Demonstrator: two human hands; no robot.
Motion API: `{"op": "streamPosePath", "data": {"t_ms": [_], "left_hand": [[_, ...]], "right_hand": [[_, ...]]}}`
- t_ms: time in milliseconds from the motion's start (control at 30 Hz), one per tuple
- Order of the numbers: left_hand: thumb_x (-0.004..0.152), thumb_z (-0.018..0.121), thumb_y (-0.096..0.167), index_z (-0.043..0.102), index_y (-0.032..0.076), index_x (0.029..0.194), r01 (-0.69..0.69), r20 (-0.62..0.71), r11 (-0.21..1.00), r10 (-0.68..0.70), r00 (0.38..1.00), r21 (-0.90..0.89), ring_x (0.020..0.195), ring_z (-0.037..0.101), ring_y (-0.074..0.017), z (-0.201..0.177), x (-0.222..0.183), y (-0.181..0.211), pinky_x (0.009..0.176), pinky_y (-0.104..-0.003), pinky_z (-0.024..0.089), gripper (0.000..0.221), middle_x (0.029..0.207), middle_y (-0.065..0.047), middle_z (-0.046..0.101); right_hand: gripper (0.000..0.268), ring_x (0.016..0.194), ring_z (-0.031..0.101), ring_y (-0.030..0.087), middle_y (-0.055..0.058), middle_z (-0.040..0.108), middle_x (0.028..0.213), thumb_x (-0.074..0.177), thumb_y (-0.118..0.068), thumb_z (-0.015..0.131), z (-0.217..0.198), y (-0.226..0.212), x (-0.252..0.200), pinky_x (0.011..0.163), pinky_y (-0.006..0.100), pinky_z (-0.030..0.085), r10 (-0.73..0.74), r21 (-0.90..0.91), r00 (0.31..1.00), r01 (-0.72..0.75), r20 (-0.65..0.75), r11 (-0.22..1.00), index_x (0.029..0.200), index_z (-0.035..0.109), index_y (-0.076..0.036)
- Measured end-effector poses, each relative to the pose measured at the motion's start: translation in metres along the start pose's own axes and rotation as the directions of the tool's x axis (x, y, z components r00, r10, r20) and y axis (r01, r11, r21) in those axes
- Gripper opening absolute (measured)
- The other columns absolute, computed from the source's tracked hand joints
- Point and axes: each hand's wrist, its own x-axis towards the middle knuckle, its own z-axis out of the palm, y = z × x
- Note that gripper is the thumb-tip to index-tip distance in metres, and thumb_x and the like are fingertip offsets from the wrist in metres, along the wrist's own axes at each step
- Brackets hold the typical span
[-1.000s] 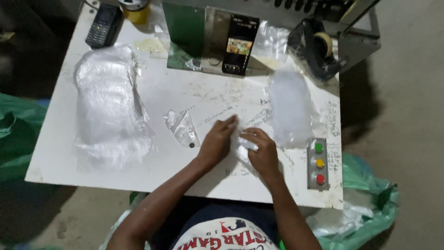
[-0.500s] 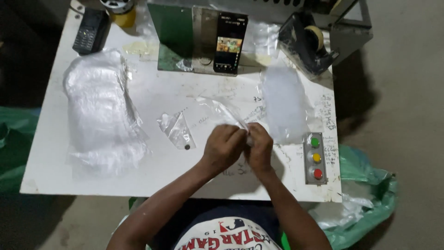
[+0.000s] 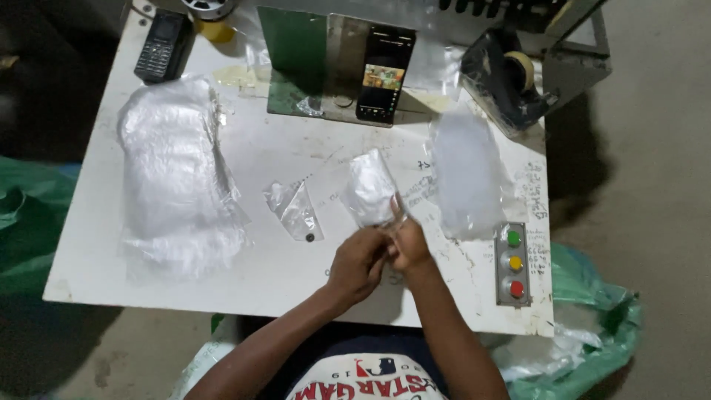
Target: Packaging small white components into individual plastic bags at a factory workbench.
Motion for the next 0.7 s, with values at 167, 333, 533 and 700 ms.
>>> {"op": "streamPosePath", "data": {"t_ms": [167, 333, 533, 700], "left_hand": [[0.102, 0.057, 0.017, 0.065, 0.006, 0.126, -0.136, 0.057, 0.981, 0.130, 0.990, 0.138, 0.117, 0.063, -0.0451, -0.024, 0.030, -0.063, 0.102, -0.054, 0.046, 0.028, 0.126, -0.024, 0.066], [0.112, 0.039, 0.027, 0.050, 0.005, 0.153, 0.020, 0.234, 0.925, -0.117, 0.965, 0.379, 0.148, 0.040, -0.0379, -0.058, 0.050, -0.069, 0.126, -0.048, 0.019, 0.048, 0.155, -0.022, 0.050], [0.107, 0.037, 0.033, 0.051, 0.010, 0.151, -0.004, 0.230, 0.781, -0.178, 0.957, 0.624, 0.158, 0.023, -0.0311, -0.022, 0.066, -0.114, 0.130, -0.046, 0.010, 0.052, 0.168, -0.014, 0.034], [0.100, 0.050, 0.023, 0.046, 0.005, 0.155, -0.099, 0.188, 0.738, -0.038, 0.982, 0.668, 0.155, 0.029, -0.0307, -0.022, 0.074, -0.117, 0.131, -0.048, 0.009, 0.058, 0.164, -0.016, 0.040]], "right_hand": [[0.043, 0.053, 0.067, 0.029, 0.018, 0.069, 0.070, 0.096, -0.046, 0.070, 0.025, -0.007, 0.069, 0.045, 0.026, 0.053, 0.189, -0.008, 0.965, -0.191, 0.184, 0.982, 0.085, 0.068, -0.005], [0.016, 0.077, 0.071, 0.025, 0.011, 0.071, 0.090, 0.094, -0.021, 0.070, 0.034, -0.043, 0.055, 0.071, 0.038, 0.063, 0.127, -0.179, 0.948, -0.077, 0.290, 0.981, 0.099, 0.072, -0.007], [0.057, 0.149, 0.031, 0.044, 0.029, 0.037, 0.159, 0.102, -0.013, 0.043, 0.086, -0.037, 0.019, 0.127, 0.052, 0.019, -0.616, -0.426, 0.579, 0.814, 0.535, 0.395, 0.156, 0.034, 0.003], [0.071, 0.159, 0.017, 0.034, 0.016, 0.021, 0.172, 0.100, -0.016, 0.048, 0.088, -0.012, 0.063, 0.131, 0.048, 0.002, -0.323, -0.459, 0.398, 0.878, 0.859, -0.138, 0.165, 0.023, -0.007]]}}
